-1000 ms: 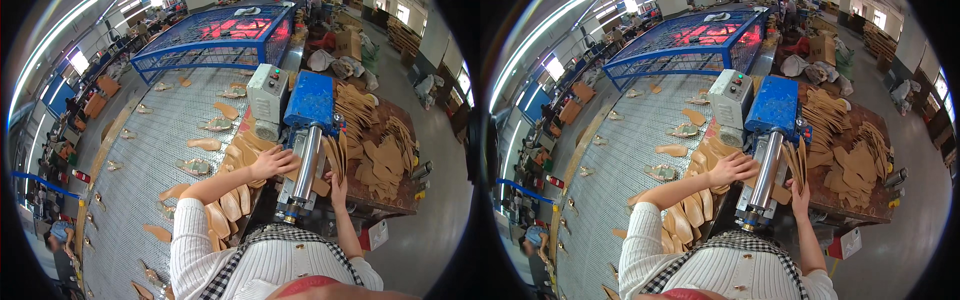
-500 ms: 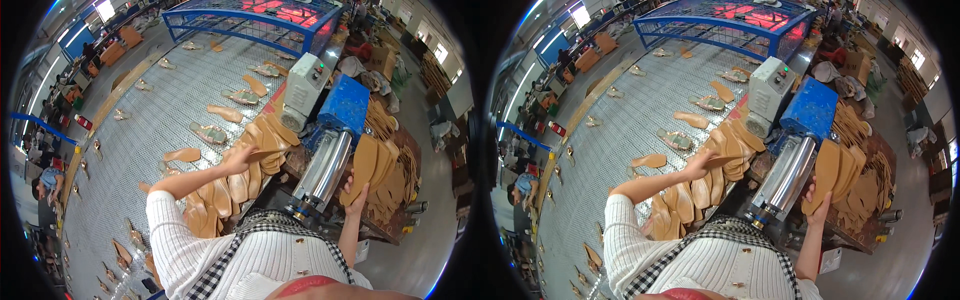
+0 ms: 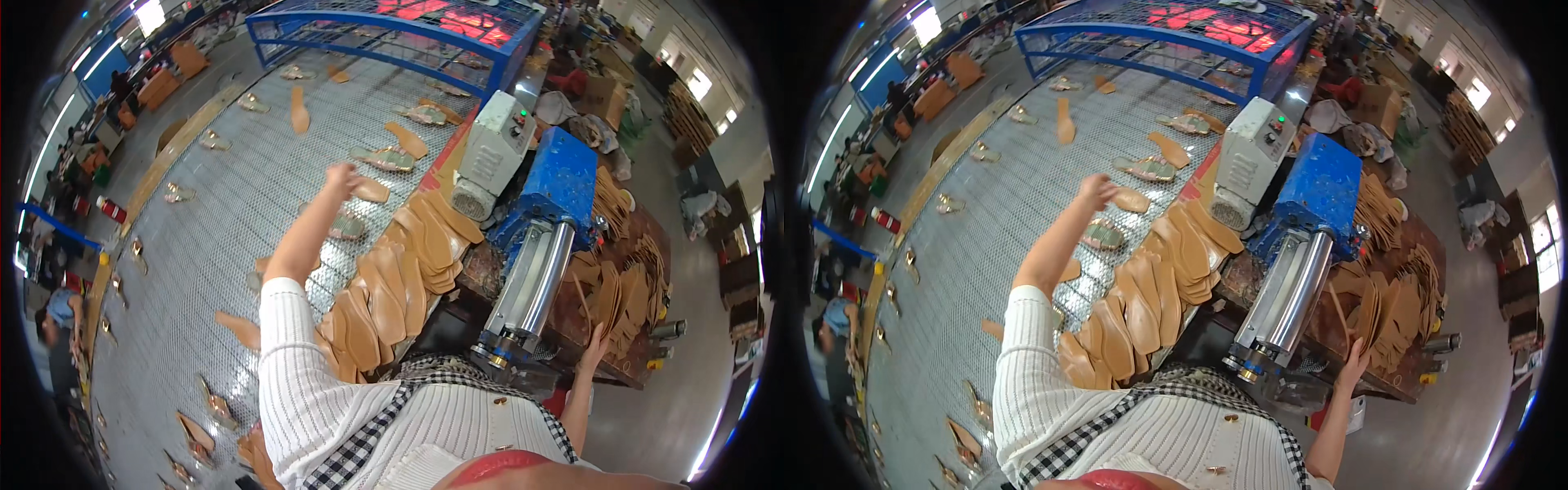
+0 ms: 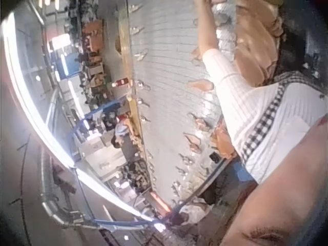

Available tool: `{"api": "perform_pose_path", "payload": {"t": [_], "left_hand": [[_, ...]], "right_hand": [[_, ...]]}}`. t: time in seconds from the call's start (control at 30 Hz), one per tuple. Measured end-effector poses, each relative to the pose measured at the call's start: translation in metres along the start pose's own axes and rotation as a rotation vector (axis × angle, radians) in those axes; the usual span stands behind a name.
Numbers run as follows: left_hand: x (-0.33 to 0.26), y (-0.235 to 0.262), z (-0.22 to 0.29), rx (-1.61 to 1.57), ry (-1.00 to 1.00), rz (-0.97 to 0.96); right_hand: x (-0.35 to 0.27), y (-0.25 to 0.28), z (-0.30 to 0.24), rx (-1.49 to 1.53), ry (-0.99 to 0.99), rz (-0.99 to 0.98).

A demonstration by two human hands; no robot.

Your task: The person feeds tan-colored shoe insoles into a blue grinding machine one by one. They pick up insoles from a pile on the right, pass them through the machine's rollers, and place the processed insoles onto a metal mesh conveyor belt.

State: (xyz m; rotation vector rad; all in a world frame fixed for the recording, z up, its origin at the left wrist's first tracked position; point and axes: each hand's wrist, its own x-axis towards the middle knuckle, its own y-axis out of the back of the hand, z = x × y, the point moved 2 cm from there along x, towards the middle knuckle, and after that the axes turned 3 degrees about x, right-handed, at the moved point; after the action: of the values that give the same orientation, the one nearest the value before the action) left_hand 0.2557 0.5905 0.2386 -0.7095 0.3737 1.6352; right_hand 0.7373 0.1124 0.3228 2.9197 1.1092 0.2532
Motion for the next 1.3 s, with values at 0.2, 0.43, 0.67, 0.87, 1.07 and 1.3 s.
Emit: {"api": "perform_pose_path", "payload": {"t": [0.2,0.43,0.67,0.87,1.07,1.3], "left_hand": [[-0.094,-0.098,-0.108,0.502,0.052,-0.425],[-0.256,-0.19,-0.124,1.086,-2.071,-0.628],[-0.238,-0.183,-0.099,1.111,-2.593,-0.633],[-0.231,-0.135,-0.071,1.381,-2.367,-0.546],[-0.181,-0.002,-0.154,0.528,-0.842,-0.692],[-0.007,0.12,0.002,0.125,-0.26,0.208]], "right_hand": [[0.028,-0.012,0.051,-0.179,0.116,-0.214],[0.018,-0.063,0.045,0.077,0.076,-0.277],[0.042,-0.054,0.029,0.307,-0.05,-0.403],[0.026,-0.081,-0.017,0.647,-0.201,-0.329],[0.017,-0.07,-0.013,0.727,-0.431,-0.381],[-0.001,-0.05,-0.036,0.615,-0.443,-0.192]]}}
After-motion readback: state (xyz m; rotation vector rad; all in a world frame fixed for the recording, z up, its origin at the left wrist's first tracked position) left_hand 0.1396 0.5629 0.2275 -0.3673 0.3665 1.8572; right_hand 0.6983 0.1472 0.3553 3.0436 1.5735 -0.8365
